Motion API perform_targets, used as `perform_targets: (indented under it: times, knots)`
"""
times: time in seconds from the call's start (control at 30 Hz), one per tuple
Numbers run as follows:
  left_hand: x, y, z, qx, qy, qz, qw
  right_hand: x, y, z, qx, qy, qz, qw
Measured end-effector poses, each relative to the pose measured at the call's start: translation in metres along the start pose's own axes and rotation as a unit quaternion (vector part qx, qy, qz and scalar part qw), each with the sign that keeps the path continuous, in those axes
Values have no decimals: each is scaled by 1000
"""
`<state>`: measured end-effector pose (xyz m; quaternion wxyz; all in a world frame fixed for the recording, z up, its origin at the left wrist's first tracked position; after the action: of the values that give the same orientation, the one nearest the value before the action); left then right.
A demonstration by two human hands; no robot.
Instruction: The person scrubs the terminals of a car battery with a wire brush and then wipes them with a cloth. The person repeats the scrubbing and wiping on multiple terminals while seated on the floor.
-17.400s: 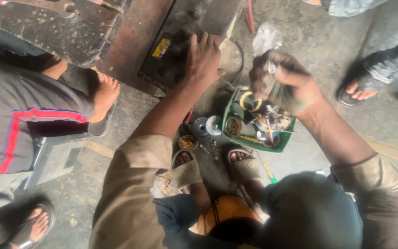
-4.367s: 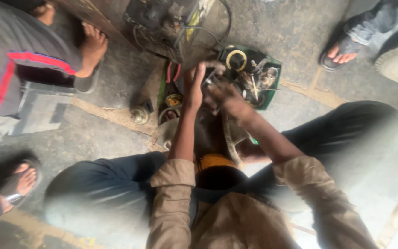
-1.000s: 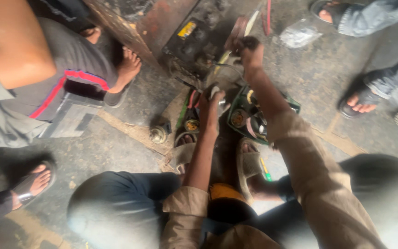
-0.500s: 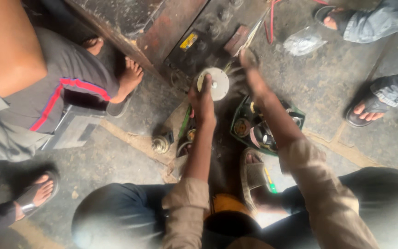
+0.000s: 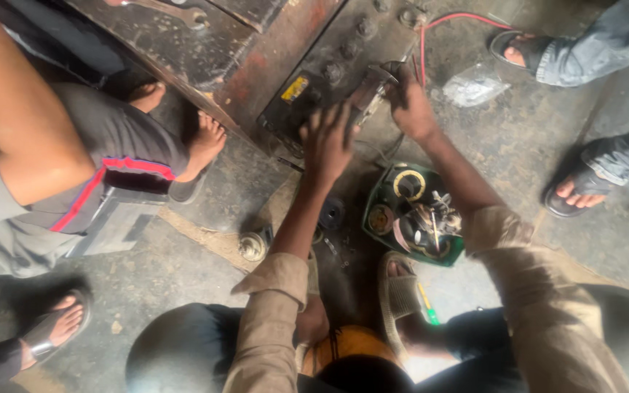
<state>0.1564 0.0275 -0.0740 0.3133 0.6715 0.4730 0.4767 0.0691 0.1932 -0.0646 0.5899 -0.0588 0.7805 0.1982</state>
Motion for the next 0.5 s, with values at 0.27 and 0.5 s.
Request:
perform_targets:
  times: [0.27, 0.5]
  knots:
    - [15, -13, -11, -86, -67, -57, 992, -28, -30, -22, -67, 147, 313, 936]
    - [13, -20, -10, -100, -70, -117, 986, -14, -43, -18, -111, 168, 428, 881]
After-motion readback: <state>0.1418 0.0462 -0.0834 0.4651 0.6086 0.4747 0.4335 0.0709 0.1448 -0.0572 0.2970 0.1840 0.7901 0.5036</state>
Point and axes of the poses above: each hand's wrist, its own z-axis away from the middle knuckle, its own y-axis out of the back of the hand, x = y × z, the point moved 7 cm from there along -z, towards the middle knuckle, and after that the axes turned 5 degrees about -z, right-handed, at the moved point
